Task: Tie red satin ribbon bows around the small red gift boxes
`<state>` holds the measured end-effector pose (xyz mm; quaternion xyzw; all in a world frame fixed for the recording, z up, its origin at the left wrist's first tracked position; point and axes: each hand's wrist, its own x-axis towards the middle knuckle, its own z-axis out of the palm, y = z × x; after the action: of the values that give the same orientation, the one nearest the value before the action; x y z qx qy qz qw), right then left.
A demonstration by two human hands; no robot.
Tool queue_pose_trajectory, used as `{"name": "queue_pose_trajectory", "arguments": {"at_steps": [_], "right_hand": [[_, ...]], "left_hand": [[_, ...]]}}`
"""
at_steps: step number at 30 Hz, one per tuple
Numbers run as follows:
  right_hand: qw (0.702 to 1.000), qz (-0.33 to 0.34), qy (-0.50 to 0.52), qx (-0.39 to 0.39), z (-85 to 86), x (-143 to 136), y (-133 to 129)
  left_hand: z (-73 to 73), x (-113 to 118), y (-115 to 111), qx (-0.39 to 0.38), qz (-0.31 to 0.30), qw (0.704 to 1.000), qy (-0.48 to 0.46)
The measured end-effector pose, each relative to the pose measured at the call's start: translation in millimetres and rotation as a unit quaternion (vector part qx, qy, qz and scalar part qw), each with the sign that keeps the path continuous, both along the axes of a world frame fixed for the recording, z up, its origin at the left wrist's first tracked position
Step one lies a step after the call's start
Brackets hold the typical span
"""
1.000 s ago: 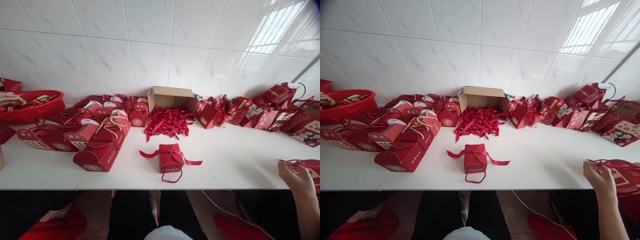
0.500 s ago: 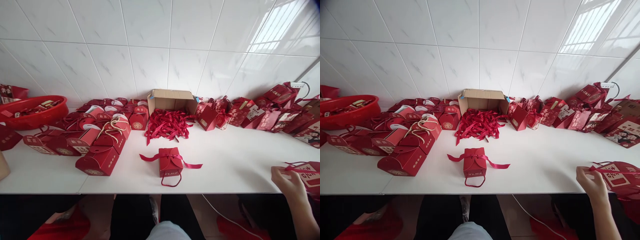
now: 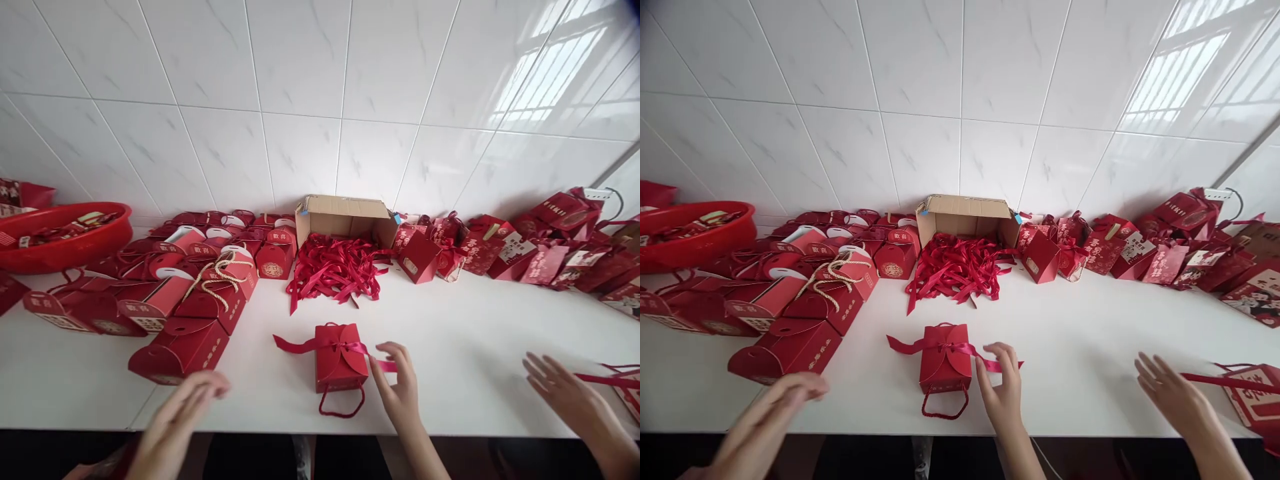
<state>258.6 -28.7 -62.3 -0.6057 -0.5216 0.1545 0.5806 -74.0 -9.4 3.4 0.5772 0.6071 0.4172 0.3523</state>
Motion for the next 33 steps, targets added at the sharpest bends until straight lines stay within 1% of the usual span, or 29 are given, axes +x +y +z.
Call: {"name": "queue_pose_trajectory", "arguments": {"at_steps": [1,2,4,5,6,8,10,13,15,17,19,21,23,26,29,33], "right_hand": [[1.0,0.007,-0.012,0.005,1.3,1.8,4.5],[0.999,0.029,-0.013,0.001,2.7,3.4,8.3],[0.992,0.116,0.01,-0.038,5.2,3.8,12.7],[0.984,0.167,0.026,-0.064,6.0,2.2,12.9],[0.973,0.211,0.04,-0.088,6.6,-0.5,11.7],[0.954,0.266,0.059,-0.123,7.1,-7.6,6.3],[0.946,0.283,0.084,-0.137,7.7,-13.7,-1.1],[0.928,0.295,0.176,-0.142,9.4,-16.3,-9.7],[0.916,0.297,0.229,-0.146,11.4,-14.5,-11.5],[0.905,0.292,0.258,-0.171,14.4,-11.6,-10.0],[0.898,0.286,0.261,-0.207,19.4,-8.5,-6.5],[0.896,0.285,0.248,-0.233,26.2,-5.5,-2.5],[0.896,0.291,0.236,-0.239,33.5,-3.1,1.0],[0.888,0.313,0.243,-0.234,41.9,-2.0,4.8],[0.886,0.318,0.25,-0.226,45.6,-4.1,6.9],[0.88,0.322,0.277,-0.212,45.0,-8.3,7.1]], "left_hand": [[0.0,16.7,5.6,0.004,-0.036,0.999,-0.033],[-0.9,34.3,11.9,0.014,-0.066,0.996,-0.059],[-5.7,67.9,25.6,0.033,-0.122,0.987,-0.096],[-9.0,82.0,32.2,0.04,-0.151,0.981,-0.113],[-12.5,93.3,38.1,0.041,-0.18,0.976,-0.118],[-18.6,107.3,46.5,0.022,-0.225,0.968,-0.108],[-22.5,110.9,49.1,0.007,-0.239,0.967,-0.092],[-23.5,105.5,45.7,-0.003,-0.235,0.969,-0.082],[-21.3,100.8,42.7,-0.041,-0.247,0.963,-0.1],[-17.2,98.3,41.6,-0.098,-0.251,0.954,-0.132],[-12.0,98.5,43.1,-0.144,-0.235,0.948,-0.157],[-7.6,100.3,46.9,-0.174,-0.221,0.942,-0.183],[-5.6,102.8,52.2,-0.208,-0.225,0.929,-0.206],[-6.8,106.6,60.1,-0.251,-0.233,0.914,-0.217],[-7.4,110.3,64.4,-0.238,-0.226,0.925,-0.193],[-2.1,114.2,62.0,-0.187,-0.257,0.934,-0.165]]}}
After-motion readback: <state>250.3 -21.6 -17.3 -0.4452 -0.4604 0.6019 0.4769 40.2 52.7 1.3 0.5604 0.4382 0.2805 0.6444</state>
